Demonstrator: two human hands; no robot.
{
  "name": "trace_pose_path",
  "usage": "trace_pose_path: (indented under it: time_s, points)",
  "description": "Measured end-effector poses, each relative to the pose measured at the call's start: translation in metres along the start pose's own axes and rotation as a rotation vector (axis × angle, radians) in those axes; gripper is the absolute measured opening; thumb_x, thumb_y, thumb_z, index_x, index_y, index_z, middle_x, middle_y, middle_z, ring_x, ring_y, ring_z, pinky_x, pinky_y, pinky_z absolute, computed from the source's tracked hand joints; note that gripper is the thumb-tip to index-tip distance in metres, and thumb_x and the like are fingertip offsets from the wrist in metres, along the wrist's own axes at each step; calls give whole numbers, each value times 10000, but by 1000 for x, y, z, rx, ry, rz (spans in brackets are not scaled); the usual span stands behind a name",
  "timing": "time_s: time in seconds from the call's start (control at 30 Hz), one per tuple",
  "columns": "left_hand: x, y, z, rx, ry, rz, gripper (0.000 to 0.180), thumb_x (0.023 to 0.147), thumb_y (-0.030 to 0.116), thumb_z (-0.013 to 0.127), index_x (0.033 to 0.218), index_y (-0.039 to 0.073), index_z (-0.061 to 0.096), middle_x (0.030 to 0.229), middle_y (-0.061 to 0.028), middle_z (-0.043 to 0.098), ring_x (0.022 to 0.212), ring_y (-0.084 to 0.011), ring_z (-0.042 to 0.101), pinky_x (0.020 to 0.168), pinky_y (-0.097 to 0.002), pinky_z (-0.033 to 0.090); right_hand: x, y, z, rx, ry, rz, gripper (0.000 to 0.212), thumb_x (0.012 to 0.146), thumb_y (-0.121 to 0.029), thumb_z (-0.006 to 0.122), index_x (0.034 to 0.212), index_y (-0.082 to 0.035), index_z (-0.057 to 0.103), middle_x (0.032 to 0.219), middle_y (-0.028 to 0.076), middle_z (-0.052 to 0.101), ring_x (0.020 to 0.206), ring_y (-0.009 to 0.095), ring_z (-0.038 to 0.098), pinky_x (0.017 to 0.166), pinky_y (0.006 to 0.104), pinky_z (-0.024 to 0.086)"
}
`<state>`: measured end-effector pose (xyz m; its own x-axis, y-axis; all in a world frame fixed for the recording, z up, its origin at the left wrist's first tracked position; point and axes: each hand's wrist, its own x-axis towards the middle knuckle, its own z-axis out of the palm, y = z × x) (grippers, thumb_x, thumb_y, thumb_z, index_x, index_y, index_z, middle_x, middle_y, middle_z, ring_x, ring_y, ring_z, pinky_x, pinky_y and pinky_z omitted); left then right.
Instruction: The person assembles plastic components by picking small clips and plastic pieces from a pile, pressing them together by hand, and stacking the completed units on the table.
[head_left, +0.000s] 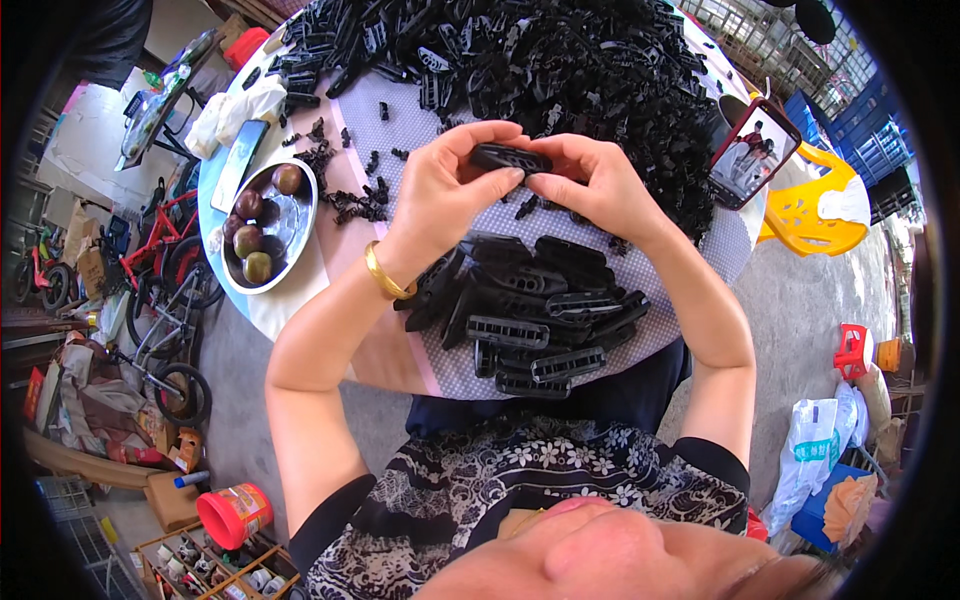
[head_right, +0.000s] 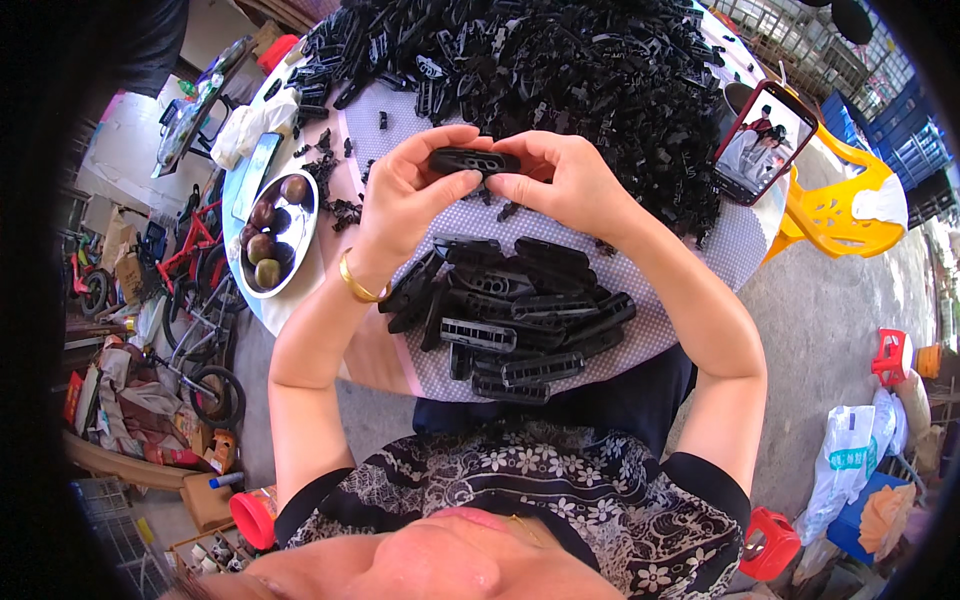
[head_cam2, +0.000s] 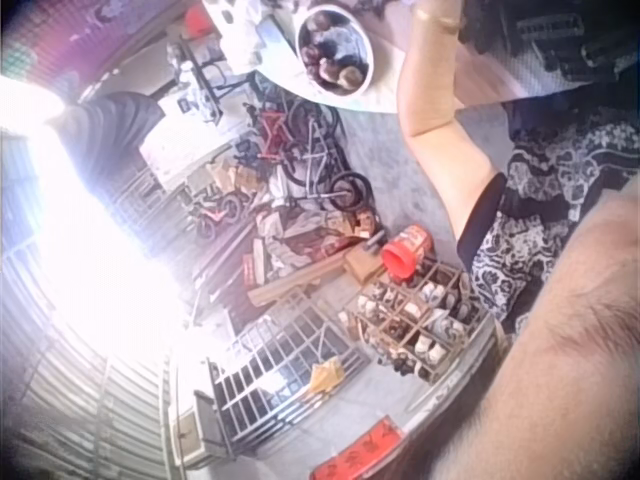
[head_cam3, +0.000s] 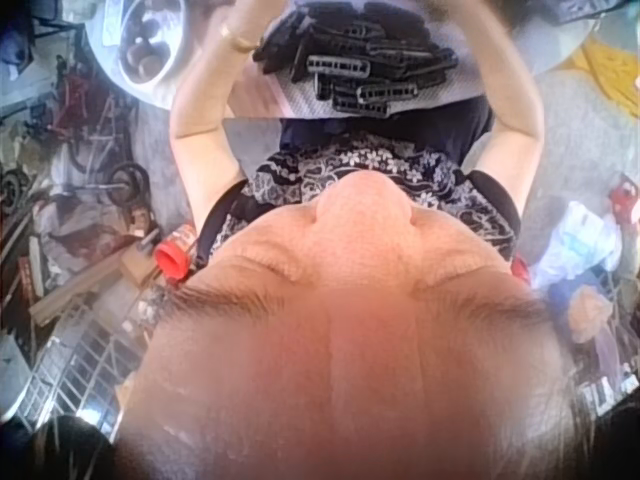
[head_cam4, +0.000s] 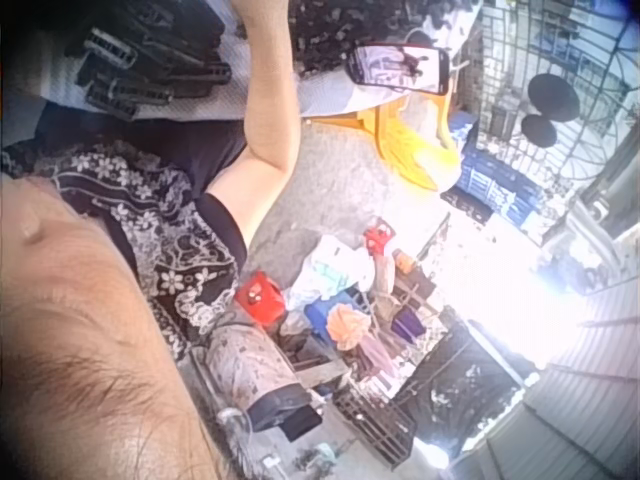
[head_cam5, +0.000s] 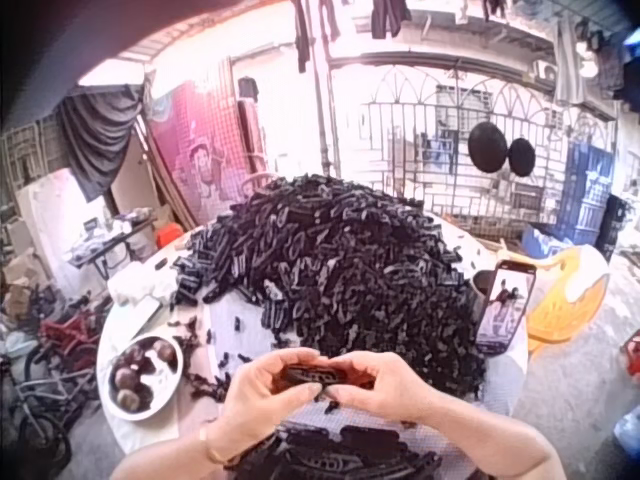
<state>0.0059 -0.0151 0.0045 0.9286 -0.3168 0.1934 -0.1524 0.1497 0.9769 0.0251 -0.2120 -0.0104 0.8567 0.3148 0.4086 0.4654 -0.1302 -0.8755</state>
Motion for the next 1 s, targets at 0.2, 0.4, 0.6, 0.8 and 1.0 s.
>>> trace_pose_path:
  time_s: [0.2, 0.4, 0.6, 0.8, 1.0]
  points:
    - [-5, -1, 7, 315, 50, 234, 340, 799, -5, 648, 1132, 3, 578, 968, -42, 663, 808, -55, 609, 713, -199, 505, -3, -3, 2, -164, -46, -184, 298, 766, -124, 706, 1027, 3, 639, 784, 82, 682, 638, 102, 599, 596, 245, 477]
    - [-31, 8, -12, 363, -81, 62, 321, 852, -46, 562, 1168, -34, 509, 1150, -99, 596, 1003, -116, 574, 868, -241, 467, -8, -4, 3, 39, -345, -12, 361, 805, -218, 690, 1091, -11, 618, 918, 122, 677, 755, 166, 625, 705, 261, 498]
    - [-93, 2, -33, 650, -188, 73, 572, 787, 274, 670, 1247, -6, 476, 1208, -168, 533, 1117, -259, 518, 970, -358, 388, -39, -18, 2, -182, -710, -275, 799, 733, -515, 685, 1323, -41, 428, 1307, 241, 448, 1195, 380, 450, 1009, 424, 351]
    - [-114, -3, 6, 910, -243, 344, 813, 625, 433, 784, 1253, 21, 474, 1269, -201, 426, 1129, -381, 457, 950, -456, 390, -74, -32, -8, -216, -622, -290, 735, 648, -363, 773, 1252, -49, 495, 1220, 238, 517, 1078, 397, 524, 928, 438, 415]
    - [-139, -11, 41, 846, -270, 509, 752, 593, 359, 789, 1213, 35, 512, 1207, -190, 459, 1041, -377, 493, 876, -479, 424, -123, -46, -15, -288, -531, -371, 648, 622, -379, 788, 1157, -93, 559, 1208, 187, 528, 1032, 364, 560, 852, 420, 477]
